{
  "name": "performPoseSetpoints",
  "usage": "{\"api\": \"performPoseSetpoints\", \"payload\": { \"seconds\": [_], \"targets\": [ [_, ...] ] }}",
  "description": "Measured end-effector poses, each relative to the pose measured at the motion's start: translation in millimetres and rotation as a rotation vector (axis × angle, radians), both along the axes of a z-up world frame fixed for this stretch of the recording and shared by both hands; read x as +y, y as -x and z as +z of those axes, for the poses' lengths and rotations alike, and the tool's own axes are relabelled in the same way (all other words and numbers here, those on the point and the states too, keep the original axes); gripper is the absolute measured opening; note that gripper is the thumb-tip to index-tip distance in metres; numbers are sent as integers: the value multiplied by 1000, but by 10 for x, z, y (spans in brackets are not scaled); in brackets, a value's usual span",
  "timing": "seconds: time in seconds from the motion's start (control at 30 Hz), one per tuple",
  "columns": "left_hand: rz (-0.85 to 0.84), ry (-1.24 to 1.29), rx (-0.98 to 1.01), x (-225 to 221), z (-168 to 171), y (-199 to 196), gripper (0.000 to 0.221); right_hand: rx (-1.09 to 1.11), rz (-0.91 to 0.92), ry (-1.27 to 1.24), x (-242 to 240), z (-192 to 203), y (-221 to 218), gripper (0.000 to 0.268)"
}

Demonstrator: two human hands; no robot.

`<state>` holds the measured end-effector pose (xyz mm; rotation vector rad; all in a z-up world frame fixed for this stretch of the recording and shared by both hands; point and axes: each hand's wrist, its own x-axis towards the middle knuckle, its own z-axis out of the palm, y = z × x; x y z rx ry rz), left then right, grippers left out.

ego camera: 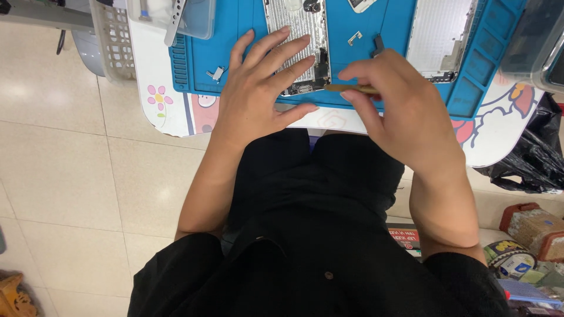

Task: Repairing a mobile phone using a screwdriver and tweezers at a workbench.

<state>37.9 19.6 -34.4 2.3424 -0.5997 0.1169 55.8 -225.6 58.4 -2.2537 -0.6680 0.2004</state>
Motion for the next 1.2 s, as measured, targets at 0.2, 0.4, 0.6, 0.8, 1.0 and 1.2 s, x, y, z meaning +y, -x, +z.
{"api": "performPoseSetpoints", "payload": {
  "seconds": [0.2,0.4,0.6,0.8,1.0,1.2],
  "targets": [
    [23,30,0,-19,-28,8,54,-56,-245,-164,-348,-413,56,2],
    [22,50,-6,-31,-24,8,52,-39,-486,-252,-477,-885,241,10],
    [46,24,-33,-76,-14,9,54,-79,-520,-247,-431,-1022,231,6],
    [17,9,-74,-366,-30,8,54,-52,-547,-280,-410,-1026,195,5],
    [39,-58,-89,-574,-119,-3,49,-49,-549,-288,-410,-1027,181,5],
    [50,-90,-115,-592,-131,-19,49,-58,-550,-272,-401,-1017,182,5]
  ]
}}
